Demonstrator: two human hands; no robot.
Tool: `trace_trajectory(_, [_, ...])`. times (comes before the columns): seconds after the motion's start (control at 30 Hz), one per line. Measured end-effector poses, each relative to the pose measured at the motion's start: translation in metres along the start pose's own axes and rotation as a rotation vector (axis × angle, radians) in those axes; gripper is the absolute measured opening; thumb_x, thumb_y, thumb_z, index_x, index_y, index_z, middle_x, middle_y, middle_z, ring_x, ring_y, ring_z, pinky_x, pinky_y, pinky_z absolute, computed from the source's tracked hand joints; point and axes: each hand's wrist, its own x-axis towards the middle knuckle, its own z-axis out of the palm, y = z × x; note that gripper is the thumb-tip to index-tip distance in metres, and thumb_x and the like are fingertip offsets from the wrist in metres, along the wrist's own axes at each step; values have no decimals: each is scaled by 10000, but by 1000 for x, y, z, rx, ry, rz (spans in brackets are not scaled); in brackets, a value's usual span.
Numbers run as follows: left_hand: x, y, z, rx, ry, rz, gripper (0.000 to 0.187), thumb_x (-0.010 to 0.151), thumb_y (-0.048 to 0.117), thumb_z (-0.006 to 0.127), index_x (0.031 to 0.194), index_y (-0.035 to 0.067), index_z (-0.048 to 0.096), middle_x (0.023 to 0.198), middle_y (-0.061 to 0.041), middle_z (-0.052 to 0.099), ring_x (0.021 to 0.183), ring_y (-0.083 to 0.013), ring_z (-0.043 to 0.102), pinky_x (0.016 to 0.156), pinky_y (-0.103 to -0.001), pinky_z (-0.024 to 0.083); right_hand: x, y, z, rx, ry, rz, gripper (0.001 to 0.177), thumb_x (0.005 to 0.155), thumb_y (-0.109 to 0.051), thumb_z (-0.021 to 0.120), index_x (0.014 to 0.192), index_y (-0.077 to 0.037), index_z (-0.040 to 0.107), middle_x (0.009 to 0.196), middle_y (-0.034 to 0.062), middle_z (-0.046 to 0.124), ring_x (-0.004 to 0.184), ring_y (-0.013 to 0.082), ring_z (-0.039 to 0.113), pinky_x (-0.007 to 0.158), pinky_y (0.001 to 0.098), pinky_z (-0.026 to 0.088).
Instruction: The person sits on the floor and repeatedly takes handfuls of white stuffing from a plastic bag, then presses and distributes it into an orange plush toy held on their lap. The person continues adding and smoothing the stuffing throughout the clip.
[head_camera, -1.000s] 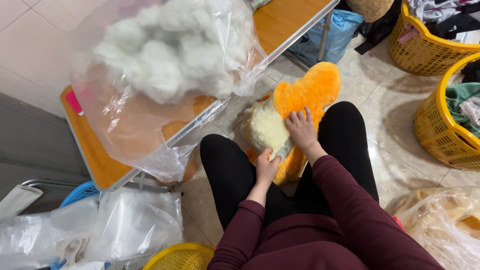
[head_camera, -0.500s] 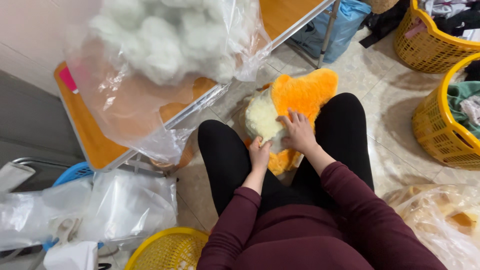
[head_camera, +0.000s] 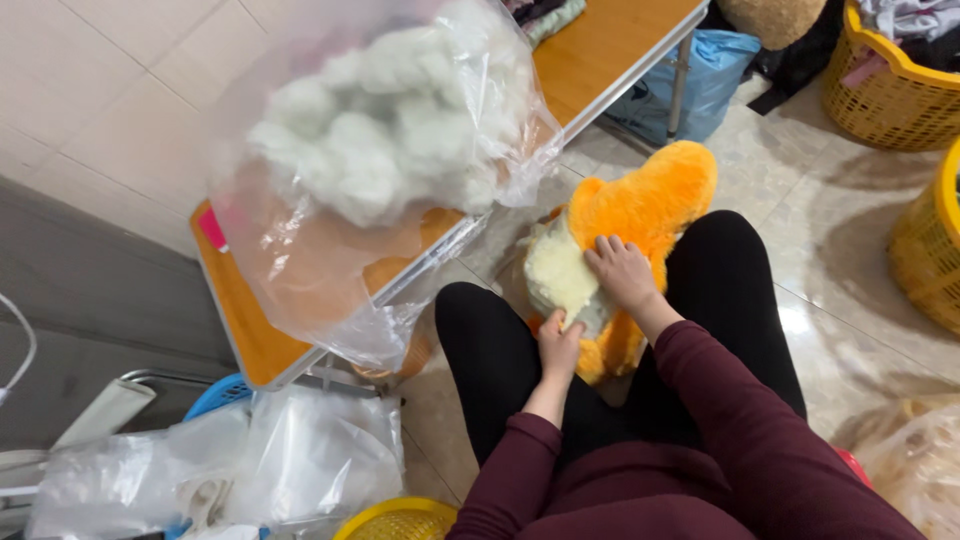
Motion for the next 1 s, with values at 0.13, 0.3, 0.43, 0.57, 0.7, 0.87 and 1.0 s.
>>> trace_trajectory(0.13, [9,-17,7,123,86,-54,221,792,175,705,884,-14,635,738,-177,666,669,-242,636,655,-377,497,-19,-6,-24,320,-124,162,559,676,-266,754,1197,-140,599,1218,106,578,1171,307,540,967,425,463])
trace_trajectory(0.3, [10,-26,15,42,123,-135,251,840,237,748,904,5,677,790,-163,723,699,-220,681,666,-361,519,-59,-19,-50,475,-53,190,857,714,-351,831,1446,-130,444,1543,234,365,1453,423,302,1128,555,289])
trace_trajectory(0.43, [14,-24,14,-62,164,-126,262,843,253,757,902,11,679,794,-148,739,702,-223,678,668,-364,524,-66,-28,-53,497,-59,217,1041,688,-324,835,1571,-147,314,1622,222,282,1543,395,218,1226,574,191])
trace_trajectory(0.57, [12,-24,10,93,123,-143,316,861,276,778,874,-15,656,756,-169,710,680,-257,671,667,-380,516,-69,-25,-50,436,-46,340,1057,664,-328,854,1569,-152,338,1644,254,255,1550,413,197,1222,577,134])
trace_trajectory(0.7, [11,-21,7,157,86,-107,287,844,282,772,904,13,693,794,-161,727,720,-256,707,680,-373,528,-69,-23,-48,351,-41,322,1036,670,-374,865,1553,-163,365,1621,243,300,1560,410,180,1221,653,17])
trace_trajectory(0.87, [10,-18,7,118,77,-142,259,837,265,758,907,21,703,802,-158,737,712,-264,708,681,-377,527,-71,-18,-53,511,-59,270,1038,649,-345,851,1543,-150,361,1590,270,316,1531,408,186,1172,729,-73])
trace_trajectory(1.0, [12,-14,6,68,102,-91,256,827,245,767,899,8,703,779,-154,737,694,-250,709,666,-372,528,-71,-18,-52,453,-74,221,1065,602,-222,803,1572,-186,364,1619,228,323,1552,400,207,1180,722,-51])
